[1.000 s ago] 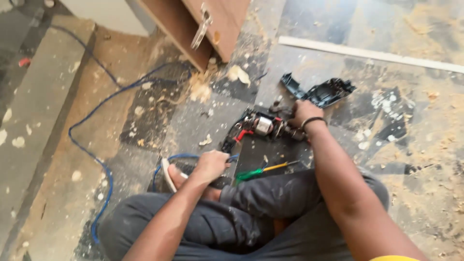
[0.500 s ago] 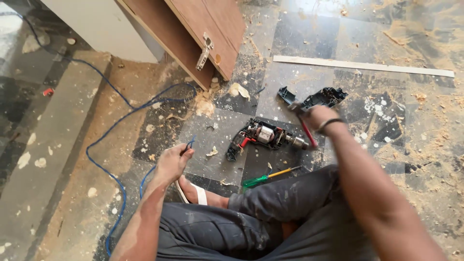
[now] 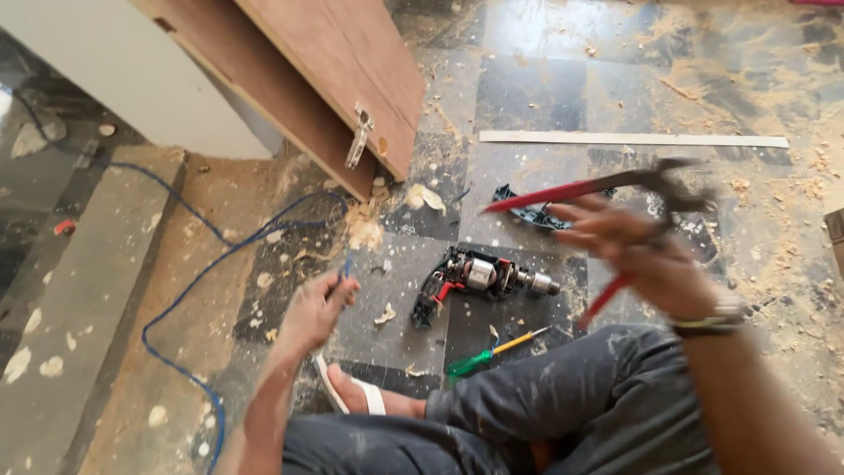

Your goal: The person is repairing a power drill by connecting internal wires and using pliers to strip or crimp them.

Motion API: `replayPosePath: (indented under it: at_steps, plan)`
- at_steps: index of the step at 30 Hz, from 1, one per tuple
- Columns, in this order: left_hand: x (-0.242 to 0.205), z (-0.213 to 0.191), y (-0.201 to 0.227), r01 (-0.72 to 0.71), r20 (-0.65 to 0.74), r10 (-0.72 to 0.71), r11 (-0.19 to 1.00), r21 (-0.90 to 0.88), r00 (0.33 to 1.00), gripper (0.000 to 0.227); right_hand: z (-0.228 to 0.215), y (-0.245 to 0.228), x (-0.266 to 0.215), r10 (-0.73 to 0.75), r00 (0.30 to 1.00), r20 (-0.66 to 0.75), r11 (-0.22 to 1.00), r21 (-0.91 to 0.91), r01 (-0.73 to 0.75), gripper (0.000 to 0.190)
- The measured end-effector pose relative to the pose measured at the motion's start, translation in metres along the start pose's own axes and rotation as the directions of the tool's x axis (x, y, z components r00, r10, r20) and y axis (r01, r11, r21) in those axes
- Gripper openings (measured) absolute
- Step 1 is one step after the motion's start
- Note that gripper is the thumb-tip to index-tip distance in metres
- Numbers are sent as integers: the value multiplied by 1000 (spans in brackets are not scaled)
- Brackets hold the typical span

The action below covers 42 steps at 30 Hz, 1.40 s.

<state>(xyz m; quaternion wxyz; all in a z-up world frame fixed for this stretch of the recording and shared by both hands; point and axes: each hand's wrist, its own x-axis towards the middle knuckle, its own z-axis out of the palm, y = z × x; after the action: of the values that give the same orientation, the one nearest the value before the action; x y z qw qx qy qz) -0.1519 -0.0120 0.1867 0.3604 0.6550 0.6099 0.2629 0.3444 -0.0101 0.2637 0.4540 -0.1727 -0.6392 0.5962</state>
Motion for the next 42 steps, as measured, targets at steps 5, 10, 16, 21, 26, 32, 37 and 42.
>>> replayPosePath:
  at_steps: [5, 10, 16, 21, 26, 32, 37, 42]
  plan:
    - [-27, 11, 9, 46, 75, -55, 992, 114, 996, 42, 23, 120, 6, 312, 949, -51, 922, 256, -290, 48]
    - [-13, 14, 42, 136, 198, -136, 991, 13, 971, 40, 68, 106, 19, 405, 912, -67, 914, 27, -404, 33]
    - [14, 23, 51, 267, 303, -288, 957, 110, 908, 39, 76, 92, 17, 636, 760, -130, 755, 307, -579, 15]
    - [5, 27, 54, 237, 254, -243, 970, 56, 936, 37, 105, 136, -12, 831, 551, 72, 518, 259, -815, 18]
    - [-11, 25, 46, 196, 210, -197, 980, 24, 958, 34, 103, 72, 29, 664, 747, 40, 651, 461, -603, 19]
    - [-18, 26, 53, 146, 181, -137, 989, -37, 974, 32, 100, 109, -13, 640, 768, -15, 753, 213, -623, 31]
    - [-28, 27, 58, 116, 205, -106, 993, -37, 973, 31, 104, 77, 14, 648, 758, -68, 750, 228, -621, 36]
    - [-18, 31, 51, 126, 244, -121, 992, -6, 962, 35, 96, 113, -9, 729, 682, -54, 680, 173, -713, 37]
